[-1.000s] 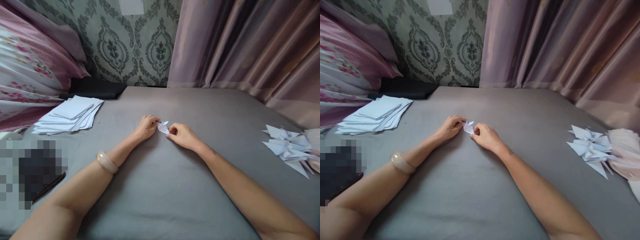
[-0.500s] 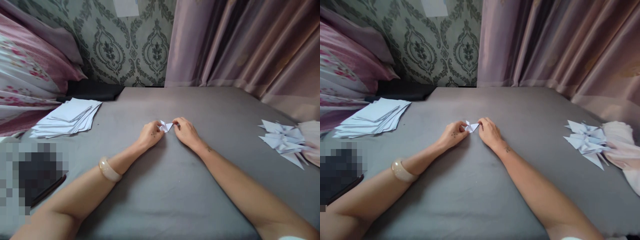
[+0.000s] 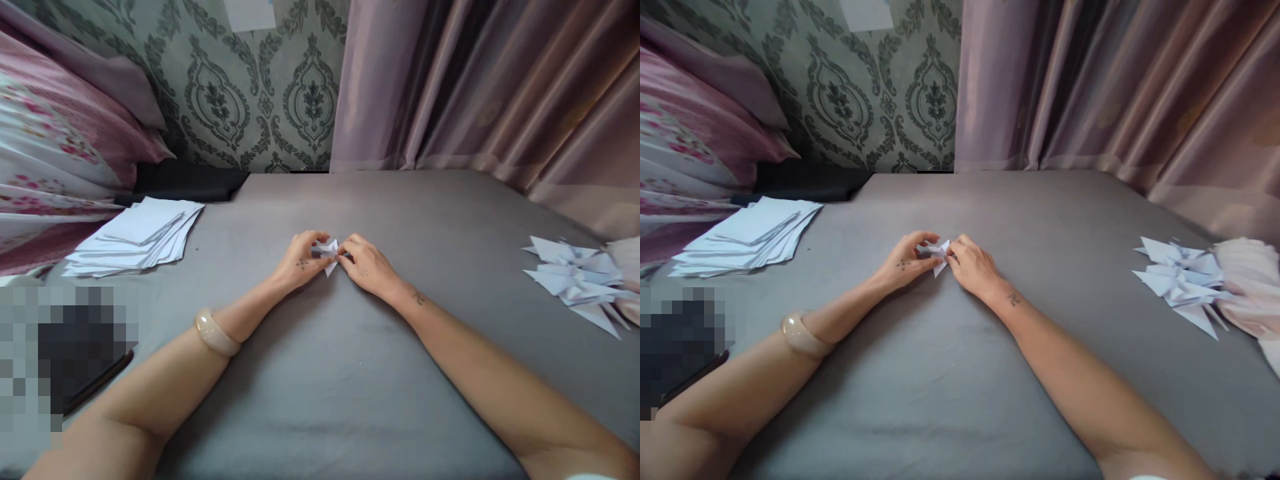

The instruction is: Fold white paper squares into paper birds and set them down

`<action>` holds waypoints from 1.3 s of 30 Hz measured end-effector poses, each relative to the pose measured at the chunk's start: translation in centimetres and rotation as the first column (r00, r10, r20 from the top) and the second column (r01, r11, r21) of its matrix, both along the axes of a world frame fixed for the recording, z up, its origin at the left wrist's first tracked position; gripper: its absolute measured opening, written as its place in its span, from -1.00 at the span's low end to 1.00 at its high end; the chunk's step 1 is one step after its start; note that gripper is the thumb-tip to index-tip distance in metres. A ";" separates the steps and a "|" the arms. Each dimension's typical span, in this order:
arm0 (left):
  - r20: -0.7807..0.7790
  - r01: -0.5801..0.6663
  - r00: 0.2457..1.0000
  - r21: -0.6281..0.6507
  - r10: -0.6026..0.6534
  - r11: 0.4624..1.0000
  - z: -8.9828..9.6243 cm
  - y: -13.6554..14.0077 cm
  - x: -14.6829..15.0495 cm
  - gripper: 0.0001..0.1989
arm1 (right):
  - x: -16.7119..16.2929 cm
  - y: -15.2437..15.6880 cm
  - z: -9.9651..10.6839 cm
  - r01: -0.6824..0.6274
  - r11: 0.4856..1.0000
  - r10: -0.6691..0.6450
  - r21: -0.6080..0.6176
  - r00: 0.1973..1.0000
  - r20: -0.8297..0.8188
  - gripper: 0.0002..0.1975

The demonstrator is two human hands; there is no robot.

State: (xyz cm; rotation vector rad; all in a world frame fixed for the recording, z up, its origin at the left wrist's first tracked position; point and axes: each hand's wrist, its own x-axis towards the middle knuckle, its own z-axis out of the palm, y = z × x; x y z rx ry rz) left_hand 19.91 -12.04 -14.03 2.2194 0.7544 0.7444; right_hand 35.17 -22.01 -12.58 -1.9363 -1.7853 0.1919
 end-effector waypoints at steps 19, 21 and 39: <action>0.023 -0.014 1.000 -0.107 0.016 0.994 0.4 -0.4 0.9 -0.87 | -1.0 0.2 -0.9 0.091 0.984 -0.054 0.153 0.972 -0.229 -0.94; 0.031 -0.010 0.999 -0.100 0.013 0.995 0.4 -0.5 0.9 -0.85 | -1.1 0.2 -0.9 0.093 0.982 -0.054 0.162 0.972 -0.229 -0.94; 0.008 0.016 1.000 -0.041 -0.015 0.999 1.0 -0.8 0.6 -0.82 | -0.8 1.7 0.8 0.204 0.976 -0.217 -0.079 0.859 -0.463 -0.82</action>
